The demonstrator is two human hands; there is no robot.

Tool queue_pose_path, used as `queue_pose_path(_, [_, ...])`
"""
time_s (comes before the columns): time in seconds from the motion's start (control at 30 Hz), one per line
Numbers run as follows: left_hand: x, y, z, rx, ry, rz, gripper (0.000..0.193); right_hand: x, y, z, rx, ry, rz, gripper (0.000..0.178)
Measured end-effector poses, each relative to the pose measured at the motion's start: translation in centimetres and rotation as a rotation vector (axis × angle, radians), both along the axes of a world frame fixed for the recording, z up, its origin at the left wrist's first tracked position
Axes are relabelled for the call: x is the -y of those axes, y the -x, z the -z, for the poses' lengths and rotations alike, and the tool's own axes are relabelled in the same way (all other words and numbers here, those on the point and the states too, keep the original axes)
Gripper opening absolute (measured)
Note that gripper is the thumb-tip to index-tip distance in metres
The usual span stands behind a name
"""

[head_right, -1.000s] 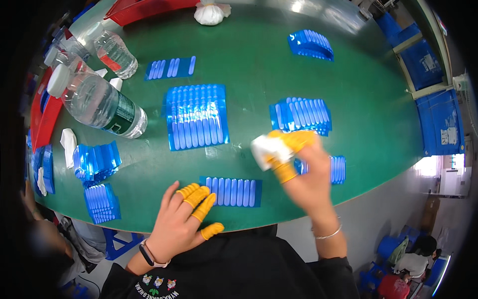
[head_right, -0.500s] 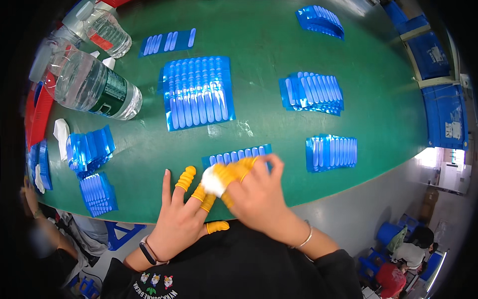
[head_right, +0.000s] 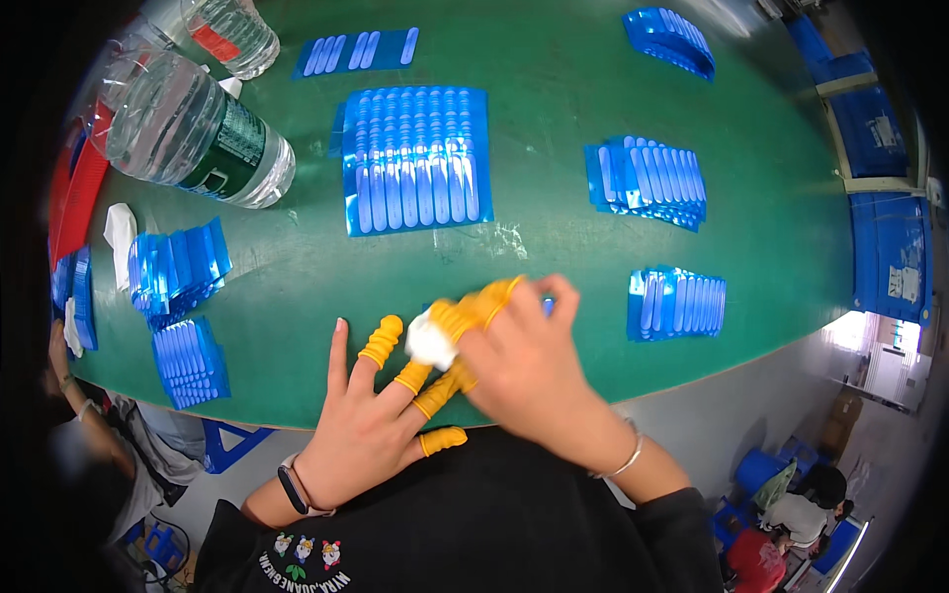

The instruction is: The person wipes blue plastic strips on a table using a white cloth, briefly holds a black cylindrical object, and resumes wiping the plastic strips with the cloth.

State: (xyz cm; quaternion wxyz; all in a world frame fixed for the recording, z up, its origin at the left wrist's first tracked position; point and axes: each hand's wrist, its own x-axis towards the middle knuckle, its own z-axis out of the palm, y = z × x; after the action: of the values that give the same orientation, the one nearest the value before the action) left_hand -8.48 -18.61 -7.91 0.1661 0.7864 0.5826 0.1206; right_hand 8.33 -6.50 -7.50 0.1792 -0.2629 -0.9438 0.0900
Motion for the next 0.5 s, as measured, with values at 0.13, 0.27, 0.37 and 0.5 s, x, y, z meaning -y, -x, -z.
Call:
queue_pose_path(0.13, [0.0, -0.5, -0.2, 0.004, -0.023, -0.048, 0.059, -2.5, -1.2, 0.4, -0.023, -0.089, 0.208, 0.026])
queue_pose_path(0.27, [0.1, -0.3, -0.5, -0.037, 0.057, 0.024, 0.059, -0.1, -2.1, 0.0, 0.064, 0.018, 0.048, 0.029])
queue_pose_path(0.37, [-0.1, -0.5, -0.5, 0.015, -0.031, -0.044, 0.059, -2.8, -3.8, 0.0, 0.045, -0.070, 0.327, 0.030])
queue_pose_path(0.5, [-0.2, -0.7, -0.2, 0.008, -0.037, -0.032, 0.059, 1.2, -3.2, 0.0, 0.069, 0.051, 0.069, 0.032])
